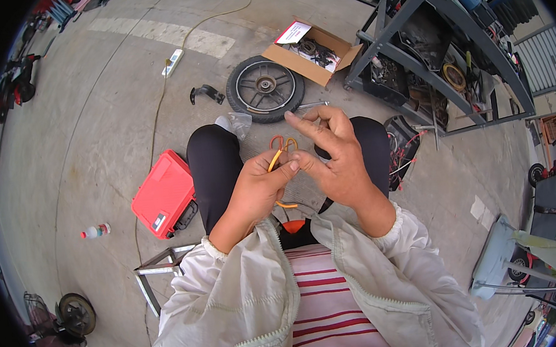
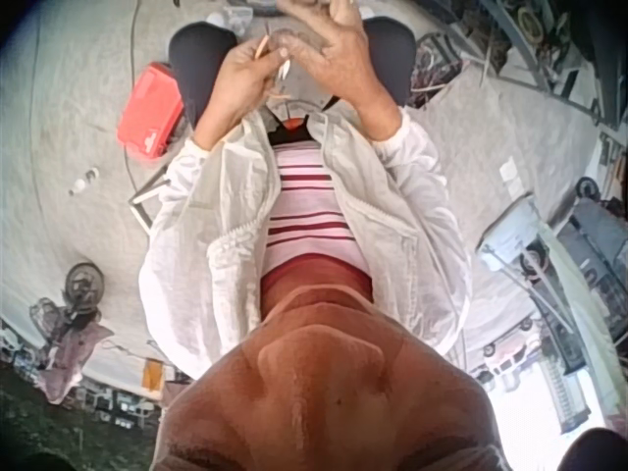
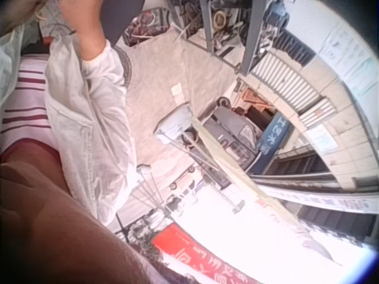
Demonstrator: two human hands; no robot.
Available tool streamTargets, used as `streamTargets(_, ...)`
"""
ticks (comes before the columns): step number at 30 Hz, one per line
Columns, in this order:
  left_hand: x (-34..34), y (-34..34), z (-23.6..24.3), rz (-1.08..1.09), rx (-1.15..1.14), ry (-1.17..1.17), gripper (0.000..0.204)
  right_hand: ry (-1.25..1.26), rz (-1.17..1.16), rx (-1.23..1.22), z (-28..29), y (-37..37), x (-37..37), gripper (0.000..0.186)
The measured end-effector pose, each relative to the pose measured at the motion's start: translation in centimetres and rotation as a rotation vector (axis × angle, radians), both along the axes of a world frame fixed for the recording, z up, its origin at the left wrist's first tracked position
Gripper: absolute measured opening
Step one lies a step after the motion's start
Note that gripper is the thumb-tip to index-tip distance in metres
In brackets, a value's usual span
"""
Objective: The person cuts a yellow electrical wire with pliers, strips the insulation, twists the exposed strands, and then wraps the end with electrical tape. The work is performed while seated on a low stool in a workshop area.
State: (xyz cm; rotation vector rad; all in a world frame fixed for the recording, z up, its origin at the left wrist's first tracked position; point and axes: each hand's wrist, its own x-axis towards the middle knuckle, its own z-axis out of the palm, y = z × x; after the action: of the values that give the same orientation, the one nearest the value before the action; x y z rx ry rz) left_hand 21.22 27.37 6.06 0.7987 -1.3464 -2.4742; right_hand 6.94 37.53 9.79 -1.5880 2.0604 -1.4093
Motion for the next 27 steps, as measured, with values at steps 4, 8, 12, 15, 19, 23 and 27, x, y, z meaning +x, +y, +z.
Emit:
streamTargets(4, 0.1, -0.1, -0.1, -0.003, 0.020, 0.004, 0.013, 0.153, 0.023, 0.027, 0.5, 0.1, 1.0, 0.054)
streamTargets(8, 0.2, -0.1, 0.3, 0.005, 0.086, -0.003, 0.010, 0.206, 0.034, 0.016, 0.0, 0.2, 1.1, 0.054)
streamTargets(12, 0.3, 0.1, 0.1, 0.001, 0.082, 0.015, 0.009, 0.184, 0.012, 0.004, 0.4, 0.1, 1.2, 0.053)
streamTargets(15, 0.3, 0.1, 0.1, 0.001, 0.076, 0.025, 0.010, 0.263, 0.053, -0.006, 0.2, 0.0, 0.9, 0.051)
streamTargets(19, 0.3, 0.0, -0.1, 0.011, 0.110, 0.059, 0.011, 0.336, 0.033, -0.015, 0.2, 0.3, 0.9, 0.051)
streamTargets(23, 0.4, 0.0, -0.3, 0.009, 0.124, 0.077, 0.012, 0.390, 0.019, -0.030, -0.1, 0.5, 1.0, 0.052)
streamTargets(27, 0.2, 0.2, -0.3, 0.016, 0.115, 0.049, 0.011, 0.411, 0.002, -0.032, -0.4, 0.5, 1.1, 0.051)
